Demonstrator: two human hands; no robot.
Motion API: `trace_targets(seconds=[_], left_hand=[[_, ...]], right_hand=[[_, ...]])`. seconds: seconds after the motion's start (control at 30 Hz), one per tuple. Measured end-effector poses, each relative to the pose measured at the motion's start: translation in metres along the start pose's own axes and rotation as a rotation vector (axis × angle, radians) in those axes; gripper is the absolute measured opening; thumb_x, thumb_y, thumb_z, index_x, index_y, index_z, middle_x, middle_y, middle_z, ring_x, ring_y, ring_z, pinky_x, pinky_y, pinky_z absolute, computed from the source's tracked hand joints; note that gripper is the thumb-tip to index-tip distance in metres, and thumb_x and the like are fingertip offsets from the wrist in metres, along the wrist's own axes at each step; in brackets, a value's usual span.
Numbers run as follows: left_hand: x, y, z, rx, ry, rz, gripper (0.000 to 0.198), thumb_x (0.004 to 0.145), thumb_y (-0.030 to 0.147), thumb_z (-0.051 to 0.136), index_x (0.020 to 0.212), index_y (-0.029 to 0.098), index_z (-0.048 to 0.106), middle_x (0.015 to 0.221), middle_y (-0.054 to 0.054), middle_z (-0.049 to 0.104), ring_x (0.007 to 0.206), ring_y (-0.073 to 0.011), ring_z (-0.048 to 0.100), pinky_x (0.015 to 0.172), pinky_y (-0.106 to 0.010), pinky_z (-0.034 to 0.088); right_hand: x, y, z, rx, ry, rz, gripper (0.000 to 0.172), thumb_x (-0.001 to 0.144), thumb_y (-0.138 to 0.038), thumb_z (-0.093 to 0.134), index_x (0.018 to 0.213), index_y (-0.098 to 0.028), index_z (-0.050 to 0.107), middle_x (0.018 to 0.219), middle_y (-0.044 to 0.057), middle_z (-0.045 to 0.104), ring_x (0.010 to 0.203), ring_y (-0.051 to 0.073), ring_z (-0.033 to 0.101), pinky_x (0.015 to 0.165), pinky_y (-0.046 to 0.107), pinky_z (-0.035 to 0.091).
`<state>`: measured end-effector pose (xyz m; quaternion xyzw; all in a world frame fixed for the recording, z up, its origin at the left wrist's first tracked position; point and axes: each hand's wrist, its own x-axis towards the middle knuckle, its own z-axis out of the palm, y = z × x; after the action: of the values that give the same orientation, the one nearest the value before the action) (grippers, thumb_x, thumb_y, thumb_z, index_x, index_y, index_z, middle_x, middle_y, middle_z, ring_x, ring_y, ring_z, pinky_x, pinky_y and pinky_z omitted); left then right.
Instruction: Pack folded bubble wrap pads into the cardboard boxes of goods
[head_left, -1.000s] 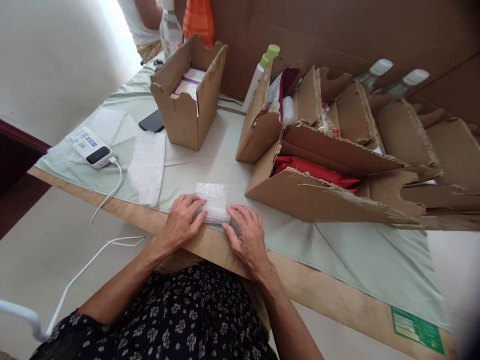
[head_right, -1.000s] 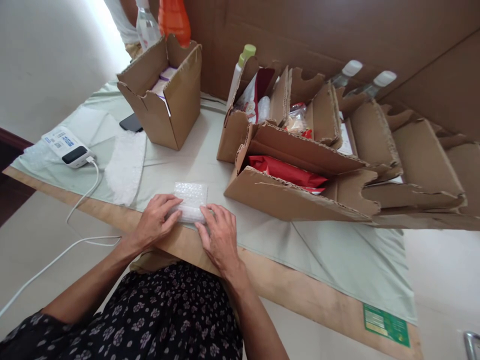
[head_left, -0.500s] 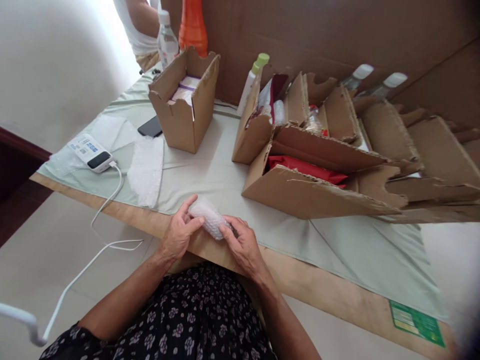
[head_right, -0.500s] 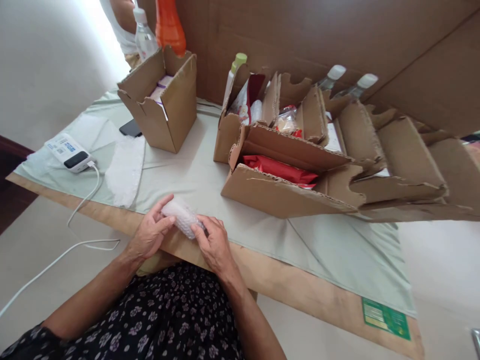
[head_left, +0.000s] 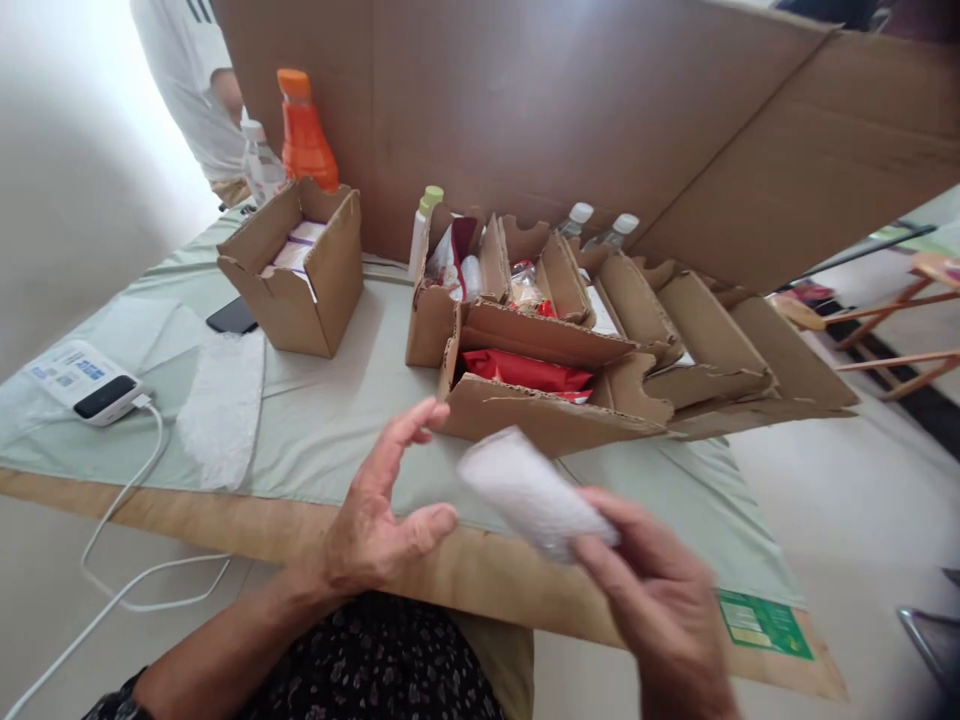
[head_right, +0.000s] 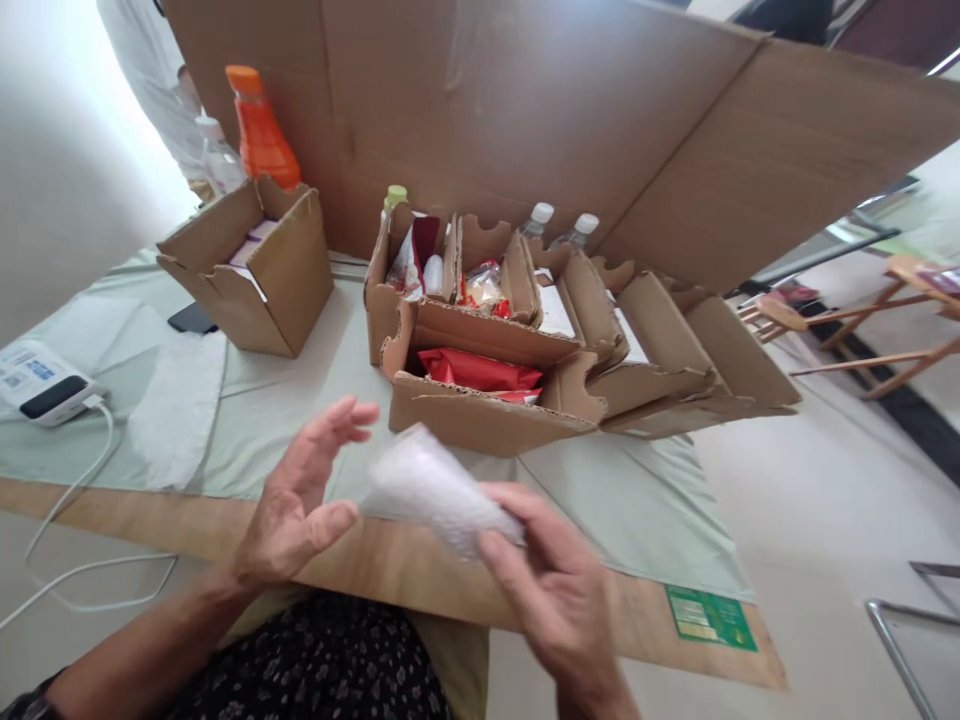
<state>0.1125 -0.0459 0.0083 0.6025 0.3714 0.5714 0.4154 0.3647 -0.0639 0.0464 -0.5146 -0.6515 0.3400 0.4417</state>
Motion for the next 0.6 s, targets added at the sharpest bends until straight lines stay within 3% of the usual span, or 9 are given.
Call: trace_targets(seconds=[0.07,0.13,0.2,0.3,0.4,0.5,0.6], left_hand=[[0.028,0.005,0.006,0.318,0.07,0.189,0.074,0.09,0.031,0.073,0.156,0.03,0.04,0.162,-0.012,0.041,0.147,-0.0319,0.041,0.123,-0.051,0.034],[0.051,0.005,0.014,0.564,0.118,0.291,0.066,0.089,0.023,0.071,0.15,0.026,0.047,0.164,-0.014,0.036,0.153,-0.0354,0.032,0.125,-0.057,0.03],[0.064,0.001,0.021,0.682,0.119,0.324,0.046,0.088,0.015,0.067,0.133,0.024,0.06,0.163,-0.014,0.037,0.154,-0.0369,0.031,0.124,-0.06,0.031],[0.065,-0.01,0.029,0.688,0.094,0.309,0.025,0.088,0.007,0.061,0.106,0.024,0.067,0.16,-0.011,0.043,0.152,-0.0359,0.036,0.121,-0.061,0.037],[0.055,-0.017,0.031,0.62,0.097,0.279,0.028,0.088,0.004,0.058,0.105,0.024,0.067,0.161,-0.01,0.042,0.15,-0.0339,0.041,0.119,-0.06,0.041],[0.051,-0.02,0.031,0.591,0.1,0.253,0.03,0.087,0.003,0.058,0.106,0.025,0.067,0.164,-0.008,0.038,0.149,-0.0333,0.043,0.118,-0.059,0.044],[0.053,-0.021,0.032,0.594,0.102,0.25,0.03,0.085,0.002,0.059,0.103,0.025,0.067,0.166,-0.006,0.036,0.148,-0.0342,0.042,0.117,-0.06,0.045]], right_hand=[[0.019,-0.01,-0.029,-0.056,0.184,-0.029,0.023,0.088,-0.036,0.075,0.11,-0.03,0.079,0.096,0.005,0.077,0.082,0.021,0.073,0.067,0.03,0.059],[0.043,-0.019,-0.05,-0.097,0.34,-0.062,0.025,0.086,-0.04,0.078,0.109,-0.032,0.08,0.095,0.006,0.077,0.078,0.023,0.071,0.064,0.035,0.058],[0.071,-0.027,-0.063,-0.169,0.361,-0.092,0.026,0.084,-0.042,0.08,0.108,-0.032,0.08,0.095,0.006,0.077,0.073,0.022,0.07,0.062,0.036,0.057],[0.115,-0.039,-0.069,-0.37,0.15,-0.157,0.026,0.084,-0.046,0.078,0.104,-0.03,0.081,0.083,0.002,0.076,0.061,0.016,0.065,0.053,0.029,0.05],[0.155,-0.047,-0.054,-0.525,-0.174,-0.291,0.025,0.091,-0.045,0.066,0.1,-0.026,0.08,0.072,-0.002,0.072,0.051,0.011,0.056,0.046,0.024,0.04],[0.188,-0.049,-0.021,-0.699,-0.453,-0.328,0.021,0.089,-0.031,0.059,0.091,-0.023,0.079,0.069,-0.002,0.071,0.053,0.012,0.057,0.051,0.025,0.039],[0.208,-0.041,0.023,-0.966,-0.626,-0.266,0.014,0.081,-0.021,0.061,0.074,-0.021,0.074,0.059,0.0,0.065,0.053,0.015,0.057,0.054,0.027,0.038]])
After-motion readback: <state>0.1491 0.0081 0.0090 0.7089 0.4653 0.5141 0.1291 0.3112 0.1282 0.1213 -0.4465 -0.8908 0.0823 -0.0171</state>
